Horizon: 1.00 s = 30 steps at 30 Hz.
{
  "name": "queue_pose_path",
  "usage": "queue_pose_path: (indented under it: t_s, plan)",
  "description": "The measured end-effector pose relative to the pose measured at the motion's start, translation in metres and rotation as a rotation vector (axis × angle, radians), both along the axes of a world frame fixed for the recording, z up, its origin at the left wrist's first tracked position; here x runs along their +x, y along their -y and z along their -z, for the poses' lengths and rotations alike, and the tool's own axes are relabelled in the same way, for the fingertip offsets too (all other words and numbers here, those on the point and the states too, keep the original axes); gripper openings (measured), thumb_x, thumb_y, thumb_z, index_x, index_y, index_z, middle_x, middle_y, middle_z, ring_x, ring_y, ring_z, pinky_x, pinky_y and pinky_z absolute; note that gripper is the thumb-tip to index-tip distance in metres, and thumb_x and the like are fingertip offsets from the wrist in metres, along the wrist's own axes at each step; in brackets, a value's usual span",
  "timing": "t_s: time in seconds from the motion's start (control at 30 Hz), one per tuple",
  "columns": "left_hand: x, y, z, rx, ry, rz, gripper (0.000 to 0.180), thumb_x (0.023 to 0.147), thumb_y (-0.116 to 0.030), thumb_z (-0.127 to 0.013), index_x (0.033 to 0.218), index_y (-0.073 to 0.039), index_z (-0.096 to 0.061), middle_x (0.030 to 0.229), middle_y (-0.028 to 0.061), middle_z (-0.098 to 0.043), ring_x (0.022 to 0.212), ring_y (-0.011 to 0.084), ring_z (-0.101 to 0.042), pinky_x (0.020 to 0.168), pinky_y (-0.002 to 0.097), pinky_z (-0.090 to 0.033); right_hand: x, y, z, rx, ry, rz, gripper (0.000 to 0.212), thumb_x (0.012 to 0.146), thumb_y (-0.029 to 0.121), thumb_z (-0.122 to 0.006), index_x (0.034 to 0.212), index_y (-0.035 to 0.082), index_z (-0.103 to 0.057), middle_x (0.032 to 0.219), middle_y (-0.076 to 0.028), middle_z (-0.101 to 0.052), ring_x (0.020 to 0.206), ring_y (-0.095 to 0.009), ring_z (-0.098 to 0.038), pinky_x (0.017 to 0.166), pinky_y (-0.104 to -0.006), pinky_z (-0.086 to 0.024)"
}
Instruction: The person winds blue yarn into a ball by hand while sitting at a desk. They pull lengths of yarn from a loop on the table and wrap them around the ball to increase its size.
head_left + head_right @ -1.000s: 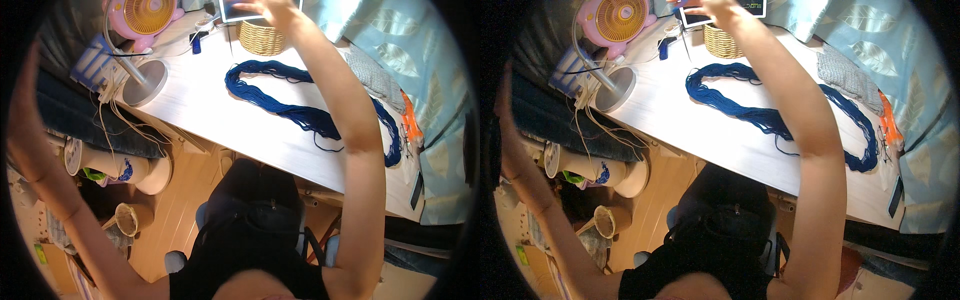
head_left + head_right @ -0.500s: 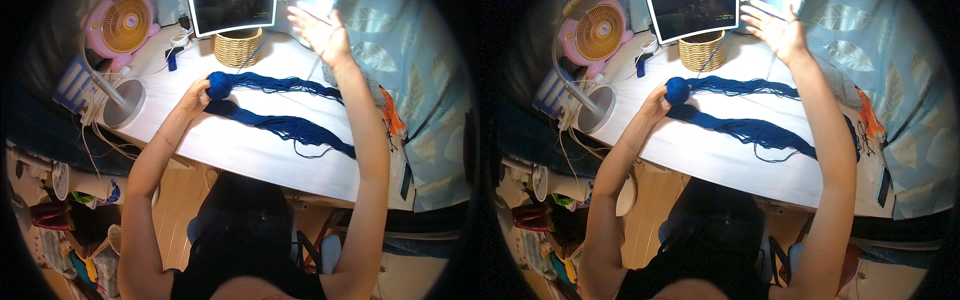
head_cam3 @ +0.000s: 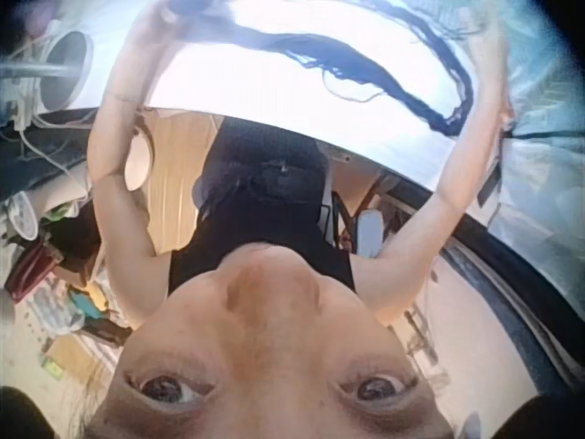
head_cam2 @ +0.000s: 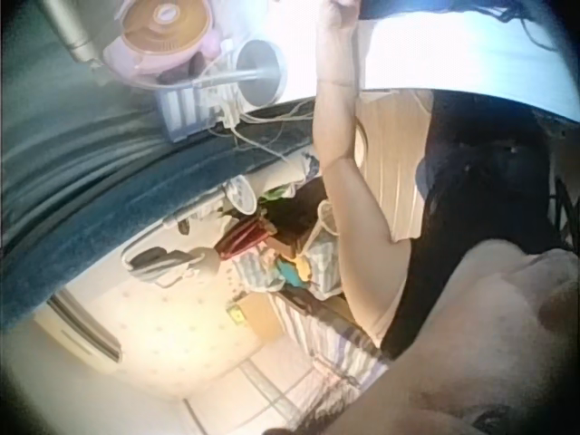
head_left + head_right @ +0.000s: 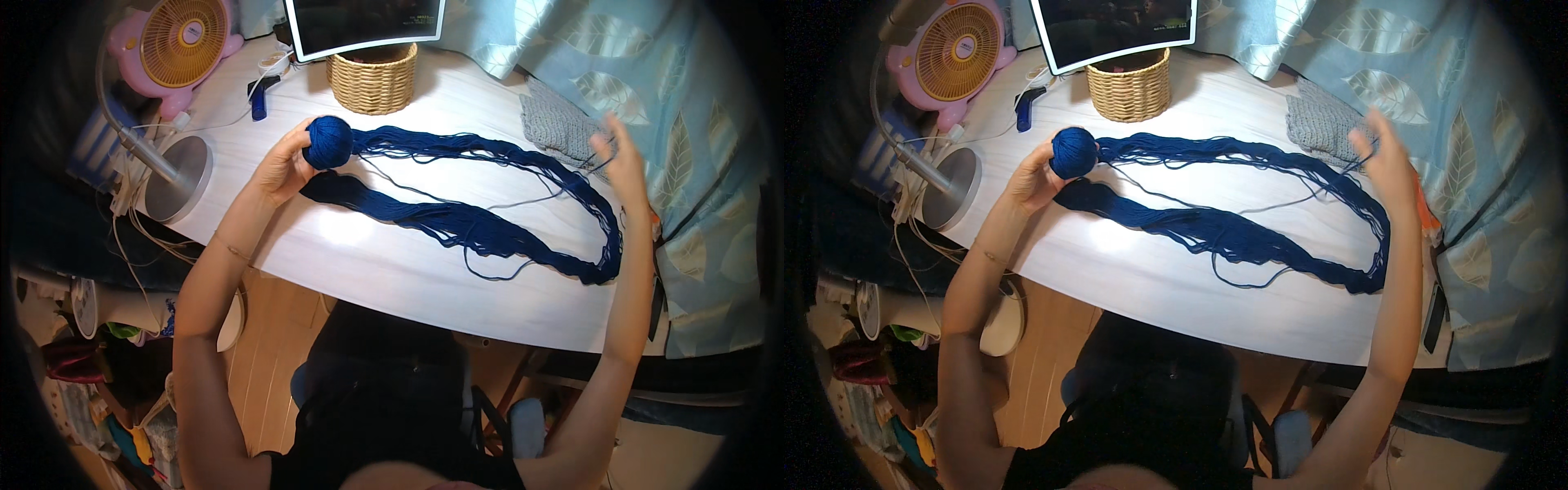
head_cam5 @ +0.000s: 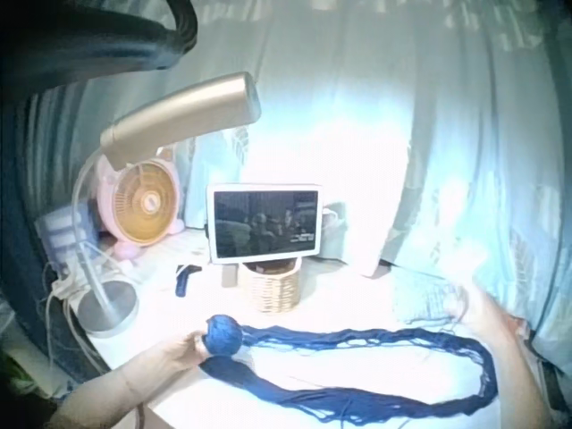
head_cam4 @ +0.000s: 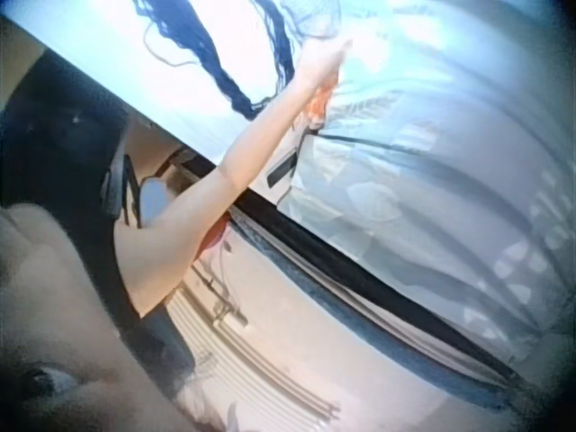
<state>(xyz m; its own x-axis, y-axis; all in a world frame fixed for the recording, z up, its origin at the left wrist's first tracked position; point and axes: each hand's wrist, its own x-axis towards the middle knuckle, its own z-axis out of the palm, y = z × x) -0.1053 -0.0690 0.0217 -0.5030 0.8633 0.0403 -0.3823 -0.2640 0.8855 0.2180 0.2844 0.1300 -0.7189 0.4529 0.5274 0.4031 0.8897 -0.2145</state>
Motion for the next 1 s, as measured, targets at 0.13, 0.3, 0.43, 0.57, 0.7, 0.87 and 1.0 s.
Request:
queue_pose_path:
  t_s: [0.13,0.3,0.43,0.57,0.7,0.87,1.0]
  plan:
    - [0.014,-0.012,-0.042,-0.037,-0.202,0.082,0.049,0.083,-0.023,-0.059,0.124,-0.002,-0.044,0.114,0.0132,-0.055,0.101,0.0192,-0.06,0.088,0.0335,-0.05,-0.003,0.033,-0.002,-0.366,0.874,0.117,0.057,0.084,0.022,-0.063,0.135,0.007,-0.041,0.123,-0.019,-0.054,0.112,-0.026,-0.054,0.094,-0.0335,-0.04]
    - [0.073,-0.061,-0.071,0.055,-0.552,0.05,0.048,0.072,0.001,-0.053,0.12,0.0,-0.047,0.115,0.01,-0.053,0.104,0.0172,-0.056,0.091,0.0302,-0.047,-0.048,0.078,0.016,-0.594,-0.046,-0.521,0.084,0.076,0.043,-0.07,0.141,0.006,-0.03,0.13,-0.018,-0.049,0.122,-0.027,-0.046,0.103,-0.04,-0.033]
    - [0.1,-0.087,-0.045,0.242,-0.878,-0.11,0.044,0.068,-0.001,-0.061,0.111,-0.004,-0.054,0.106,0.0079,-0.055,0.092,0.0166,-0.058,0.076,0.0264,-0.049,-0.098,0.123,0.074,-0.907,-0.299,-0.91,0.108,0.07,0.069,-0.06,0.141,-0.001,-0.02,0.141,-0.02,-0.032,0.13,-0.029,-0.034,0.107,-0.0405,-0.026]
    - [0.103,-0.088,-0.022,0.209,-0.908,-0.072,0.045,0.064,-0.002,-0.061,0.108,-0.005,-0.052,0.101,0.0095,-0.051,0.096,0.0225,-0.052,0.082,0.0308,-0.043,-0.113,0.131,0.099,-1.131,-0.275,-0.874,0.099,0.07,0.065,-0.065,0.135,-0.001,-0.031,0.124,-0.014,-0.043,0.114,-0.022,-0.044,0.099,-0.0321,-0.033]
    - [0.1,-0.084,-0.003,0.158,-0.83,0.014,0.046,0.062,-0.001,-0.062,0.107,-0.004,-0.05,0.106,0.0112,-0.049,0.101,0.0238,-0.05,0.09,0.0324,-0.041,-0.116,0.137,0.115,-1.126,-0.283,-0.855,0.093,0.07,0.062,-0.067,0.132,-0.001,-0.035,0.116,-0.014,-0.049,0.112,-0.021,-0.046,0.096,-0.0308,-0.036]
    - [0.099,-0.076,0.002,0.157,-0.759,0.097,0.048,0.061,-0.001,-0.064,0.107,-0.004,-0.049,0.111,0.0117,-0.049,0.103,0.0235,-0.052,0.091,0.0325,-0.041,-0.117,0.139,0.119,-1.211,-0.195,-0.866,0.099,0.06,0.07,-0.069,0.125,0.001,-0.039,0.114,-0.014,-0.052,0.107,-0.023,-0.053,0.091,-0.035,-0.043]
    - [0.095,-0.072,-0.008,0.137,-0.618,0.223,0.052,0.066,-0.004,-0.068,0.114,-0.003,-0.048,0.116,0.0106,-0.047,0.107,0.0209,-0.05,0.094,0.0327,-0.039,-0.116,0.139,0.126,-1.361,-0.167,-0.904,0.109,0.057,0.084,-0.055,0.122,-0.001,-0.041,0.114,-0.012,-0.051,0.107,-0.02,-0.053,0.092,-0.0324,-0.042]
